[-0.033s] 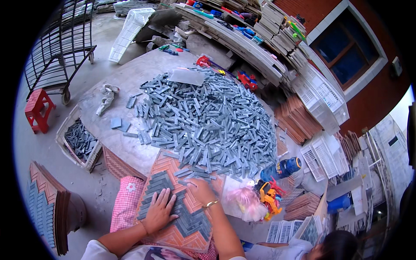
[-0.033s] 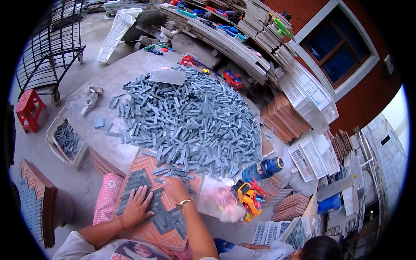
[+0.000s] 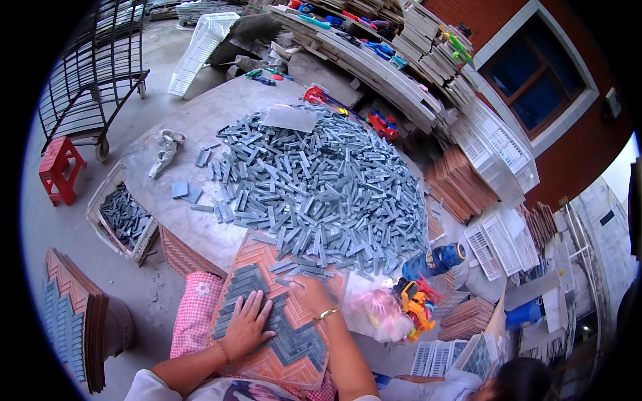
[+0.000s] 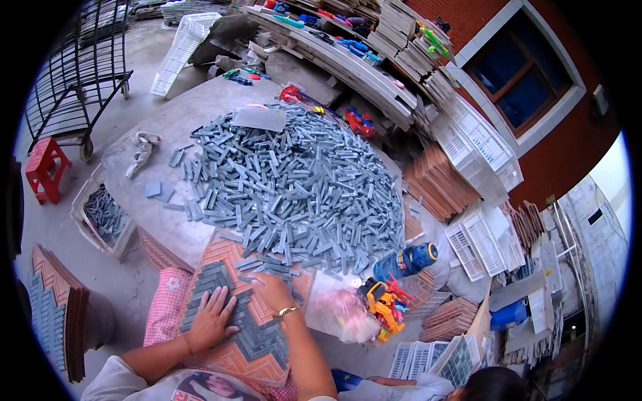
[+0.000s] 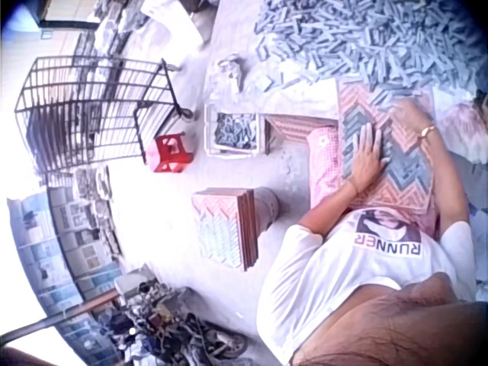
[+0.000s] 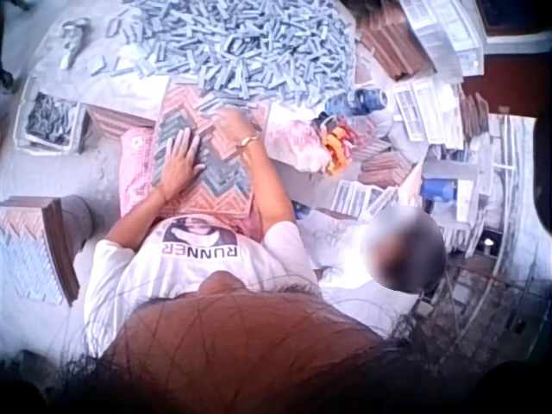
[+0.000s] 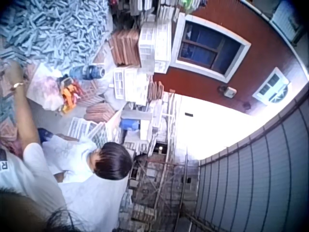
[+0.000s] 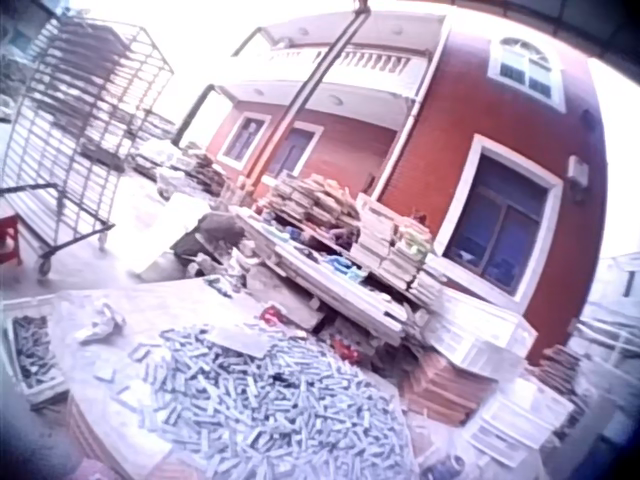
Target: The person sits on the floor and arranges small rectangular tiles by hand onto a larger board, forming a herringbone pattern. A child is nearby playing with toys.
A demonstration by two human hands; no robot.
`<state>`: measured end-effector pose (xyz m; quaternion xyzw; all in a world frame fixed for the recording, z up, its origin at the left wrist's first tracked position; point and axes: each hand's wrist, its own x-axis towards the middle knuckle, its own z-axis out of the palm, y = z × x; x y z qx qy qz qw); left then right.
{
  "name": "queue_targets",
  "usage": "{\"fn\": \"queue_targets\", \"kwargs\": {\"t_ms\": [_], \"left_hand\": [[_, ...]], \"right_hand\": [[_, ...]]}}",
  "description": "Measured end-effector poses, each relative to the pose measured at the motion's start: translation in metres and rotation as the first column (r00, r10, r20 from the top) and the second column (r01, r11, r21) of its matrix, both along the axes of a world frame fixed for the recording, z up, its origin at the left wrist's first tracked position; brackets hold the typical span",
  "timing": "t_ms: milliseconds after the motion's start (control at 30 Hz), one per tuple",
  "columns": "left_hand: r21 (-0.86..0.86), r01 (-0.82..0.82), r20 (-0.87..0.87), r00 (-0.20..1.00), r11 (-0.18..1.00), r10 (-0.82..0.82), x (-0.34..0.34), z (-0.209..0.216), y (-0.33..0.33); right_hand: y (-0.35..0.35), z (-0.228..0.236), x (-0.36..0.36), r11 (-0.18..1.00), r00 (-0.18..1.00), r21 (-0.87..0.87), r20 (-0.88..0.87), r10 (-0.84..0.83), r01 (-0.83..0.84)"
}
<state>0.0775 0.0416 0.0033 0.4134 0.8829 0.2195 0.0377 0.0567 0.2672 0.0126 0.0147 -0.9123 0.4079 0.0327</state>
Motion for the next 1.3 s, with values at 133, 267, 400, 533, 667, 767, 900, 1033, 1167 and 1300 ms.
{"fn": "queue_targets", "kwargs": {"t_ms": [133, 267, 400, 533, 667, 767, 900, 1033, 1167, 1300], "left_hand": [[-0.018, 0.003, -0.004, 1.000, 1.000, -0.003, 0.000, 0.002, -0.001], [-0.015, -0.005, -0.004, 1.000, 1.000, 0.005, 0.001, -0.002, 0.000], [-0.018, 0.008, -0.005, 1.000, 1.000, -0.008, 0.000, 0.003, 0.000], [-0.014, 0.001, -0.011, 1.000, 1.000, -0.002, 0.001, 0.003, -0.001], [0.005, -0.005, 0.007, 1.000, 1.000, 0.005, 0.001, 0.000, 0.000], [0.024, -0.014, 0.028, 1.000, 1.000, 0.013, 0.001, 0.000, 0.000], [0.024, -0.016, 0.031, 0.999, 1.000, 0.015, 0.000, 0.002, 0.000], [-0.002, -0.007, 0.002, 1.000, 1.000, 0.007, 0.000, 0.003, 0.001], [-0.005, -0.013, 0.010, 1.000, 1.000, 0.013, 0.000, 0.004, 0.001], [-0.011, -0.012, 0.010, 1.000, 1.000, 0.012, 0.000, 0.003, 0.001]], "right_hand": [[0.008, 0.004, -0.001, 0.996, 0.982, -0.049, 0.173, 0.080, -0.072], [0.007, 0.003, -0.002, 0.998, 0.953, 0.024, 0.299, 0.048, -0.057], [0.005, -0.009, -0.003, 1.000, 0.987, 0.009, 0.161, -0.015, 0.013], [0.002, 0.003, 0.000, 0.998, 1.000, -0.063, -0.007, -0.008, 0.008], [-0.004, 0.003, 0.006, 0.997, 0.992, -0.017, -0.103, -0.072, 0.071], [-0.003, -0.001, 0.007, 0.996, 0.995, -0.032, -0.061, -0.082, 0.080], [0.005, -0.004, 0.004, 1.000, 0.999, -0.007, -0.026, -0.021, 0.021], [0.011, -0.013, 0.001, 1.000, 1.000, 0.000, -0.025, 0.010, -0.010], [0.013, -0.016, 0.000, 0.999, 0.998, -0.020, -0.047, 0.034, -0.035], [0.009, -0.008, 0.000, 0.999, 1.000, -0.048, 0.014, 0.010, -0.009]]}}
